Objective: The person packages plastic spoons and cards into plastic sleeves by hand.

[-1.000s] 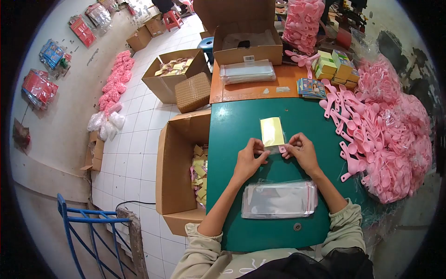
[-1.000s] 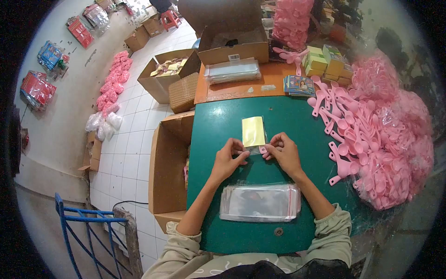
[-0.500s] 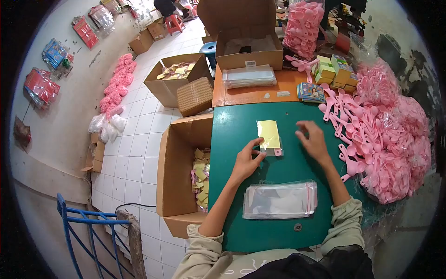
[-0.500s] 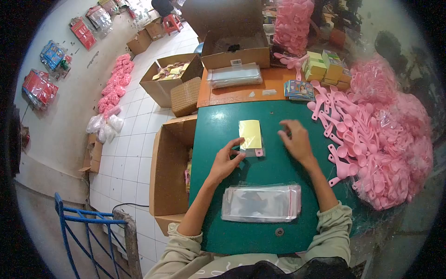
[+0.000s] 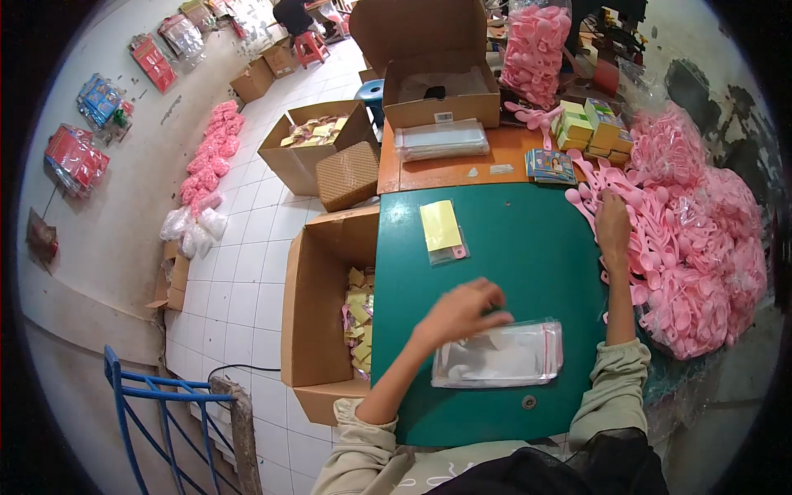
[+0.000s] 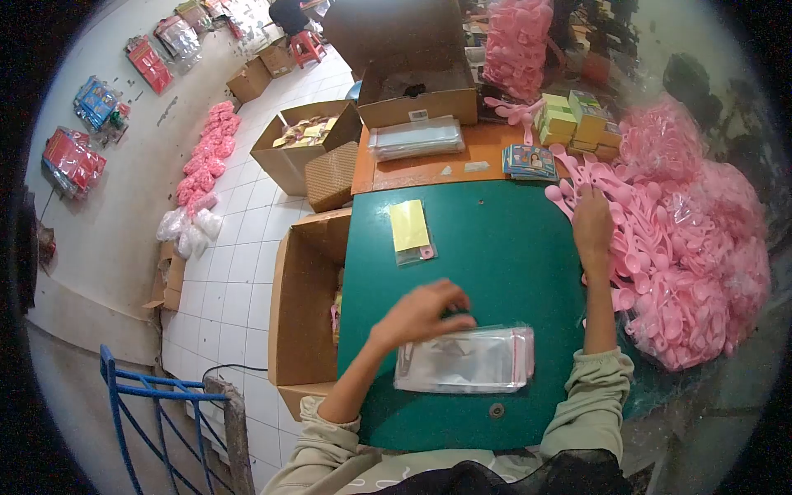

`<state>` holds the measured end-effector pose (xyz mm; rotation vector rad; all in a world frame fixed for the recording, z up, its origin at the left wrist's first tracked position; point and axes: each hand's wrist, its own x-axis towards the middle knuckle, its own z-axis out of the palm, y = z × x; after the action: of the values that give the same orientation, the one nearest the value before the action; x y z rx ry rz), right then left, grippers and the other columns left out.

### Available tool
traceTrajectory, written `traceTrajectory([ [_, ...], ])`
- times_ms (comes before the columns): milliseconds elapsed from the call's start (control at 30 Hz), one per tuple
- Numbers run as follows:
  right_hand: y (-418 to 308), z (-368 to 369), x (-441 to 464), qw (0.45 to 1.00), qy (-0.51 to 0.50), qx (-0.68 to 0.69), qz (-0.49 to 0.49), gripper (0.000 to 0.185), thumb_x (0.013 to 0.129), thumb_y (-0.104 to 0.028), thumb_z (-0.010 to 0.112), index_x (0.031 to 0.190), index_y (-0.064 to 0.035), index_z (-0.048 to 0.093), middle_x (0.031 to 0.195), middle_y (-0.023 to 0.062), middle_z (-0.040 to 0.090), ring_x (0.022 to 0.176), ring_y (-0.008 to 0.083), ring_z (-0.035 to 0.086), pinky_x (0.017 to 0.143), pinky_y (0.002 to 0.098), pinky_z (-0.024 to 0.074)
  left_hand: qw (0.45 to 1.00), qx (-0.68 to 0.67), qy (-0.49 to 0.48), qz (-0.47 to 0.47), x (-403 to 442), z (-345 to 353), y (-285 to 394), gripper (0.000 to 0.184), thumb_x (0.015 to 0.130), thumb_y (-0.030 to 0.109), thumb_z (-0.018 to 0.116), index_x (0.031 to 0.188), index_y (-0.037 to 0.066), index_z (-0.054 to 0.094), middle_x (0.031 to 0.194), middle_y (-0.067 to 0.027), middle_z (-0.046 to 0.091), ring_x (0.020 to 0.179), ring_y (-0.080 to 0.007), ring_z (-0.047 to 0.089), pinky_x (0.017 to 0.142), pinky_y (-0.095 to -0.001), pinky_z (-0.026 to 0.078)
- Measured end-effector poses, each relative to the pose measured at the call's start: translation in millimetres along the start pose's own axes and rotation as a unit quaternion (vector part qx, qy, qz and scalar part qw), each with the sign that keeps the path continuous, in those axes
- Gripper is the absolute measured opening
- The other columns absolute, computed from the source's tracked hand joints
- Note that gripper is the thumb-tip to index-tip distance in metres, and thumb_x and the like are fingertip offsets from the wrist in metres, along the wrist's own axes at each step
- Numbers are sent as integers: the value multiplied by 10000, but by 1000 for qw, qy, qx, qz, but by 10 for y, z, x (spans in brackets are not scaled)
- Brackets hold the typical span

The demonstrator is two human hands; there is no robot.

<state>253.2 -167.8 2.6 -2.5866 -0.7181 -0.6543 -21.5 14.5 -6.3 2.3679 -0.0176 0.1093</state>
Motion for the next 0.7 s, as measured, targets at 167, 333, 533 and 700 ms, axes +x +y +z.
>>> traceTrajectory([
  [167, 45, -312, 123, 967, -44, 250, -3, 128, 791, -4, 520, 902, -9, 581, 814, 84, 604, 763, 136, 590, 675, 263, 464, 998, 5, -53, 28, 19, 251, 310, 261, 753, 231, 677, 917, 53, 580, 877, -112, 600, 799, -274, 598, 677, -365, 476],
  [333, -334, -705, 72, 919, -189, 345, -23, 123, 794, -43, 577, 903, 14, 577, 850, 40, 600, 782, 112, 574, 700, 255, 467, 988, -139, -68, -23, 71, 111, 214, 164, 757, 104, 659, 883, 32, 584, 811, -82, 659, 764, -197, 646, 680, -299, 493],
  [533, -620, -1013, -15, 876, -247, 411, -50, 145, 774, -16, 602, 915, 22, 594, 836, 63, 622, 766, 126, 599, 695, 257, 491, 959, -274, -43, -52, 65, 37, 104, 132, 801, 85, 624, 881, 21, 541, 901, -100, 669, 782, -157, 645, 682, -268, 495],
  [700, -735, -1150, -80, 866, -298, 399, -46, 67, 772, 3, 606, 833, 29, 607, 778, 59, 618, 701, 112, 601, 618, 232, 496, 835, -541, 10, -104, 102, 6, 4, 208, 854, 59, 579, 1011, 31, 444, 902, -151, 657, 853, -145, 634, 709, -245, 497],
])
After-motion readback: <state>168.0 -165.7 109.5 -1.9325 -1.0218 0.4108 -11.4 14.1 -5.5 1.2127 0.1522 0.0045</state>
